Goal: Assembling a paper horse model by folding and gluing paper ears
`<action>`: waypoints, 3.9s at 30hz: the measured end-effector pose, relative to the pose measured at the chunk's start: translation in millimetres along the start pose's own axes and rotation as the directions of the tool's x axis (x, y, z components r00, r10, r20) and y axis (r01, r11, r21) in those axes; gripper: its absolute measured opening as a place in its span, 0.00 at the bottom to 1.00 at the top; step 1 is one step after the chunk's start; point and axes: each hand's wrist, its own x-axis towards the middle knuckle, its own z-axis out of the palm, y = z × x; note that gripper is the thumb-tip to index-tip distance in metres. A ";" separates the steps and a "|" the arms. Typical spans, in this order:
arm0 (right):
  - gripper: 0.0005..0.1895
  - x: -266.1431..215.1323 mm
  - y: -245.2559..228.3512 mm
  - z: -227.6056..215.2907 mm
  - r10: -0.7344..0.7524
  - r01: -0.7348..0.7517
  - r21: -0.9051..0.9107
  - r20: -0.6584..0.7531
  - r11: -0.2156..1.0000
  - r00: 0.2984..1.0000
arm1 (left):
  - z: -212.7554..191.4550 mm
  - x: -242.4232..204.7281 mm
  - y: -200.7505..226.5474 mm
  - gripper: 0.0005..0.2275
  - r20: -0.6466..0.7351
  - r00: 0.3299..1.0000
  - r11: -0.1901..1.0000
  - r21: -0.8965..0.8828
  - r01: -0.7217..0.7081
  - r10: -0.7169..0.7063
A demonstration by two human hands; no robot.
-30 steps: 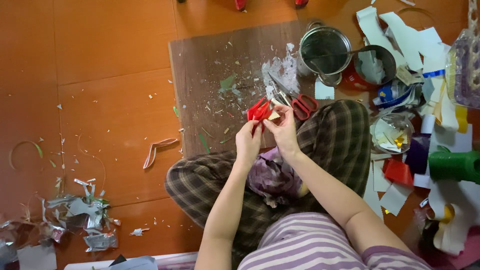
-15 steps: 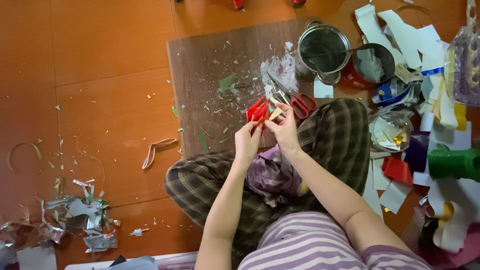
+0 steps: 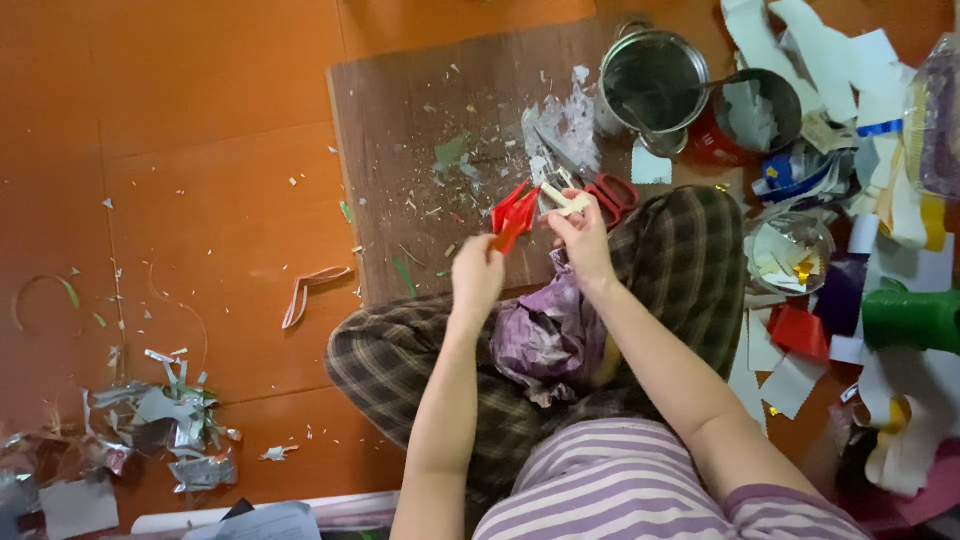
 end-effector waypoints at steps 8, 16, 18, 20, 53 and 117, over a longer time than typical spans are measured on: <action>0.28 43.0 70.1 -44.5 0.075 0.044 -0.611 0.168 0.791 0.983 | -0.3 12.8 -5.7 0.26 -0.106 0.986 0.837 0.522 0.162 -0.125; 0.35 147.7 5.5 -80.0 0.056 -0.015 -0.505 0.065 0.863 0.996 | 65.6 76.7 -50.0 0.21 0.069 0.997 0.825 0.560 -0.073 0.041; 0.45 165.9 -12.7 -73.5 0.088 -0.072 -0.635 -0.006 0.769 0.996 | 75.9 87.5 -60.8 0.25 0.140 0.987 0.806 0.592 -0.016 -0.083; 0.44 157.4 -46.0 -49.3 0.103 -0.080 -0.662 -0.005 0.745 0.995 | 63.6 83.3 -42.7 0.20 0.142 0.988 0.803 0.595 -0.036 -0.061; 0.23 33.1 -136.3 -6.4 -0.206 0.961 -0.277 0.940 -0.001 0.271 | -51.1 38.8 35.4 0.12 0.270 0.960 0.976 -0.178 0.129 -0.077; 0.07 0.8 -69.1 -7.4 -0.051 0.064 -0.063 0.190 0.996 0.980 | -96.6 10.0 113.4 0.12 0.335 0.876 0.788 -0.610 -0.078 0.346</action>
